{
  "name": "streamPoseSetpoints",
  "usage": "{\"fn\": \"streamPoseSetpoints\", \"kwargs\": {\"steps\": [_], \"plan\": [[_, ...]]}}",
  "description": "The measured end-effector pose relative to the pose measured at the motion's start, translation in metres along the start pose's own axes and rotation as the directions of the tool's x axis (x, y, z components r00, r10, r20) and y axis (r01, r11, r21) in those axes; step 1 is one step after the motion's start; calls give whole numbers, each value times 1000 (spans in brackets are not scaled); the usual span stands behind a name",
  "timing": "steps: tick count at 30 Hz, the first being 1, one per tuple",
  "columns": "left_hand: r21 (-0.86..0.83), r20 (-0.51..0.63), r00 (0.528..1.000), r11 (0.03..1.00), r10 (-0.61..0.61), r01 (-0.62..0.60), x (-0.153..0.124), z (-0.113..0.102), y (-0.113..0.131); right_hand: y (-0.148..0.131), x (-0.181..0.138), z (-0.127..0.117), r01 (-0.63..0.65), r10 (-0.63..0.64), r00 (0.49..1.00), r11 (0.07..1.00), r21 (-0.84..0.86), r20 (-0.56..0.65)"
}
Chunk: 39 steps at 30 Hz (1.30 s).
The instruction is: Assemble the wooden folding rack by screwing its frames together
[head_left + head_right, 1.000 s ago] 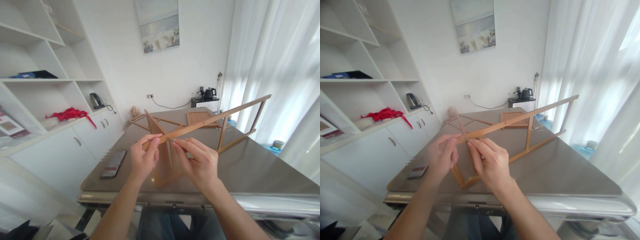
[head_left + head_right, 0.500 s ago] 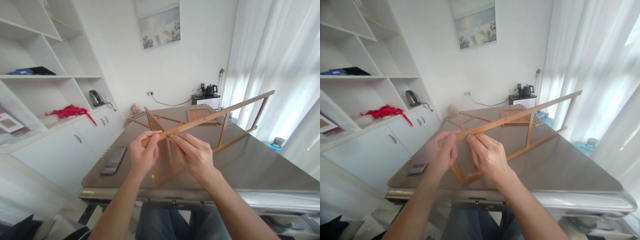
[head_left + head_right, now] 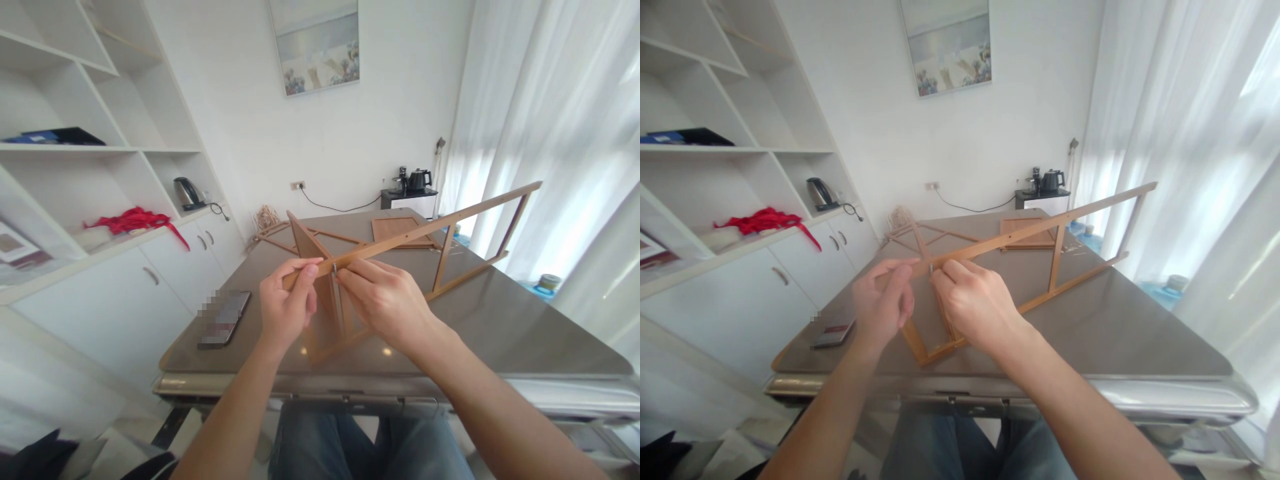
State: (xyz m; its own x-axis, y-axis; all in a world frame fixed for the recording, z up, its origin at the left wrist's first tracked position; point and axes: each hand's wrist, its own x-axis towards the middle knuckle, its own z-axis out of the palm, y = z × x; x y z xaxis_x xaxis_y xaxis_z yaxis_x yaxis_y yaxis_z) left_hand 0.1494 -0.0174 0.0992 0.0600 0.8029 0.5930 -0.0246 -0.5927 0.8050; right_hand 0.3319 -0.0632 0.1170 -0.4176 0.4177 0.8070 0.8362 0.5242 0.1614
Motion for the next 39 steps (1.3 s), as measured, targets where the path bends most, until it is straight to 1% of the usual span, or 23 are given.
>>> {"fn": "streamPoseSetpoints", "kwargs": {"steps": [2,8,11,16,23,27,29,32,35,39], "plan": [[-6,4,1000,1000,-1,1,0,0,0,2,2,-4,49,-46,997,998,-49,61],[-16,18,1000,1000,-23,23,-1,0,2,10,10,-20,91,-74,978,993,-81,195],[-23,19,999,999,-26,26,-1,0,2,15,18,-29,156,-124,964,980,-125,234],[-49,19,999,998,-39,40,-1,1,3,19,32,-40,288,-235,942,934,-213,241],[-61,22,999,997,-47,48,-1,1,4,21,40,-45,383,-311,909,887,-259,279],[-70,8,999,997,-37,37,-1,2,4,21,45,-46,388,-320,909,884,-261,267],[-60,4,999,997,-37,37,-1,2,4,20,47,-45,388,-315,906,884,-259,282],[-58,1,999,998,-38,38,-1,3,3,18,47,-45,427,-341,886,863,-269,313],[-70,-2,999,997,-32,32,-1,3,3,18,45,-43,476,-395,868,835,-276,301],[-68,-9,1000,997,-21,20,-1,4,1,21,42,-41,468,-398,876,838,-280,272]]}}
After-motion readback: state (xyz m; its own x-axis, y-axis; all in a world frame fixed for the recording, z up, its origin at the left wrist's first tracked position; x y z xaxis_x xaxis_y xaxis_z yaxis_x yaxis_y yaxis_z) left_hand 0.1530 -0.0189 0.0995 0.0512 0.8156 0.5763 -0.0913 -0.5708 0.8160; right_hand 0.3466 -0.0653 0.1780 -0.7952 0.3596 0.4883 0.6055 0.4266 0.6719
